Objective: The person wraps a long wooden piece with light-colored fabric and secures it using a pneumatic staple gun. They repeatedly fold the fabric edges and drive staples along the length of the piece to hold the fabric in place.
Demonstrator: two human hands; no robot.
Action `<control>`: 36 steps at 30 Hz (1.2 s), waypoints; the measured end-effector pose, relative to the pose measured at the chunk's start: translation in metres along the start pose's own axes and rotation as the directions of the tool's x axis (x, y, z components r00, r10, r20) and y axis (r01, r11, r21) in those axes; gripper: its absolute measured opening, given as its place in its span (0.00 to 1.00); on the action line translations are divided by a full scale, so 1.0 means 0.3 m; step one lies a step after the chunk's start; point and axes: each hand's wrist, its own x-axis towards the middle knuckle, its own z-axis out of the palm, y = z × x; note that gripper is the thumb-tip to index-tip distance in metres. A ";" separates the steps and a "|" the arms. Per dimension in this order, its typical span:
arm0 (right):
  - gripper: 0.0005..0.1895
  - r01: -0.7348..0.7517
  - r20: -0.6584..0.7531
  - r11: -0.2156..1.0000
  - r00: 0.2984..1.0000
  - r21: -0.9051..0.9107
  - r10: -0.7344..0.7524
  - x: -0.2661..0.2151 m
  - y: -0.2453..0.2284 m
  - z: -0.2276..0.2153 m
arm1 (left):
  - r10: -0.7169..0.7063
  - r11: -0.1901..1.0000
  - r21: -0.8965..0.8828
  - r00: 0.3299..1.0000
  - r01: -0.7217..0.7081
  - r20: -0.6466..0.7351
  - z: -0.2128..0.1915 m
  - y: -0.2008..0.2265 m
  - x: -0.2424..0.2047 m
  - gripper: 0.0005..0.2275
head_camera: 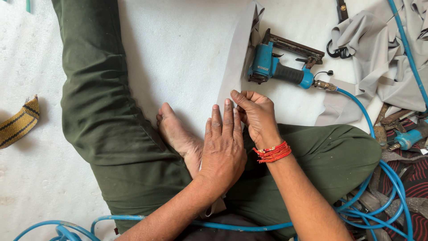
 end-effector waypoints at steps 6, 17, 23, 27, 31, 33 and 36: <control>0.08 -0.084 0.114 0.987 0.991 0.135 0.069 0.030 0.013 -0.038 | -0.260 0.841 -0.536 0.925 0.076 -0.276 -0.001 -0.173 0.133 0.27; 0.07 -0.125 0.118 0.966 0.988 0.227 0.100 0.041 0.070 -0.040 | -0.426 0.267 -0.961 0.886 -0.069 -0.182 0.466 -0.367 0.553 0.31; 0.07 -0.161 0.160 0.951 0.980 0.264 0.122 0.057 0.056 -0.009 | -0.428 0.309 -0.950 0.885 -0.049 -0.184 0.388 -0.356 0.502 0.32; 0.07 -0.158 0.165 0.944 0.980 0.291 0.113 0.039 0.075 -0.013 | -0.408 0.303 -0.952 0.898 -0.033 -0.161 0.390 -0.325 0.447 0.32; 0.07 -0.132 0.110 0.945 0.989 0.299 0.104 0.027 0.082 0.002 | -0.404 0.249 -0.968 0.911 0.020 -0.085 0.351 -0.298 0.412 0.31; 0.12 -0.112 0.107 0.935 0.991 0.336 0.080 0.019 0.080 0.004 | -0.393 0.204 -0.977 0.919 0.059 -0.026 0.333 -0.285 0.404 0.31; 0.15 -0.086 0.124 0.944 0.991 0.319 0.048 0.010 0.081 0.008 | -0.386 0.195 -0.977 0.922 0.084 0.002 0.319 -0.275 0.393 0.30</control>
